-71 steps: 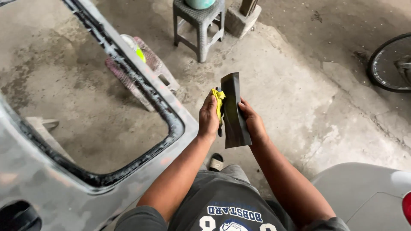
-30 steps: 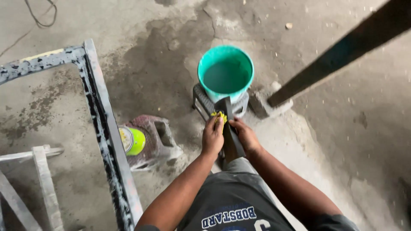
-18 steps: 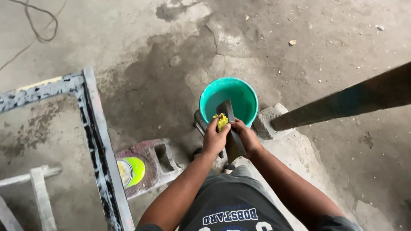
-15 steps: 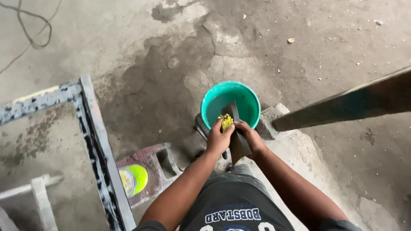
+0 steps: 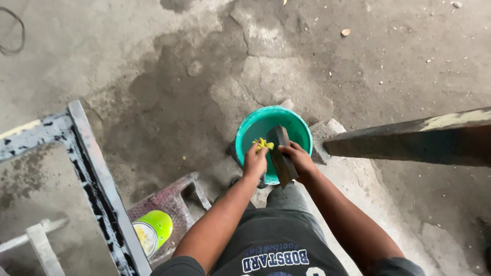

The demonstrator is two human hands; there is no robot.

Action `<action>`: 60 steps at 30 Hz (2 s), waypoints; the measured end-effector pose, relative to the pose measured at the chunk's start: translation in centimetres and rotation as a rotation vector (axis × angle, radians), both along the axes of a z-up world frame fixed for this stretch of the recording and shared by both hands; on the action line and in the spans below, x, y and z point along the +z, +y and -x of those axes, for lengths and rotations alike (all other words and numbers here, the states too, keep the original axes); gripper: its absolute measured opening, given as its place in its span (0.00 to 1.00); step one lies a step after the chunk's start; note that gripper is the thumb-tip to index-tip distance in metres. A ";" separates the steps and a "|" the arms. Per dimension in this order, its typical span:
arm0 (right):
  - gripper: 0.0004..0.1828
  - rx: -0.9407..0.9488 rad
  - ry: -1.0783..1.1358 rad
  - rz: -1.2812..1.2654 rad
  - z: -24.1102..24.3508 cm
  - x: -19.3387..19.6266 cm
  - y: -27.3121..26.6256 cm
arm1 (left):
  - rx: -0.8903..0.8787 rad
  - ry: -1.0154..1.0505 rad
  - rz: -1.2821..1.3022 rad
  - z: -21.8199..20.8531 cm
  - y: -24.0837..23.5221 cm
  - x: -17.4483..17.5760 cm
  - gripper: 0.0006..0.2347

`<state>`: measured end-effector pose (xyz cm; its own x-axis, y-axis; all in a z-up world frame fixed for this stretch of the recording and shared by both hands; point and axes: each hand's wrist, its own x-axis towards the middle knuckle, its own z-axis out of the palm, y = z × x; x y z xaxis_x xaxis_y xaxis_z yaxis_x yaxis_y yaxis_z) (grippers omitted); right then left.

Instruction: The person sands the surface of a white car door using a sanding block and a yellow cloth. They move along the door's edge and flat areas, occasionally dipping the cloth into a green bucket of water to clean it before resuming sanding.

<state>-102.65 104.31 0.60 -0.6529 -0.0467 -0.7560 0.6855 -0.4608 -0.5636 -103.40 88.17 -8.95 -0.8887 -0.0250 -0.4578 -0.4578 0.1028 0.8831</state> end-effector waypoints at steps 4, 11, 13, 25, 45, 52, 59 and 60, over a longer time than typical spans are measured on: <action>0.31 0.040 -0.009 -0.078 2.3 -5.8 1.3 | 0.132 -0.090 -0.086 1.2 0.2 0.1 0.14; 0.33 0.166 -0.019 -0.157 5.1 -13.0 1.2 | 0.219 -0.127 -0.239 3.3 1.6 -4.8 0.17; 0.32 0.207 -0.016 -0.205 5.9 -17.0 1.1 | 0.239 -0.162 -0.220 4.4 1.8 -8.4 0.18; 0.27 0.962 0.046 -1.178 -1.9 -50.7 4.1 | -0.351 -0.588 0.613 -1.4 4.8 -35.9 0.15; 0.30 0.364 -0.078 -0.704 2.8 -22.1 3.7 | 0.281 -0.210 -0.108 1.3 2.6 -13.1 0.17; 0.38 0.790 0.182 -1.114 -0.7 -42.8 3.1 | -0.189 -0.450 0.516 0.9 2.9 -19.5 0.20; 0.29 0.650 0.040 -0.955 2.6 -29.5 3.2 | -0.166 -0.366 0.468 -0.1 2.8 -19.8 0.16; 0.28 0.602 0.013 -0.883 2.8 -26.7 3.5 | -0.072 -0.318 0.354 0.1 2.7 -17.8 0.15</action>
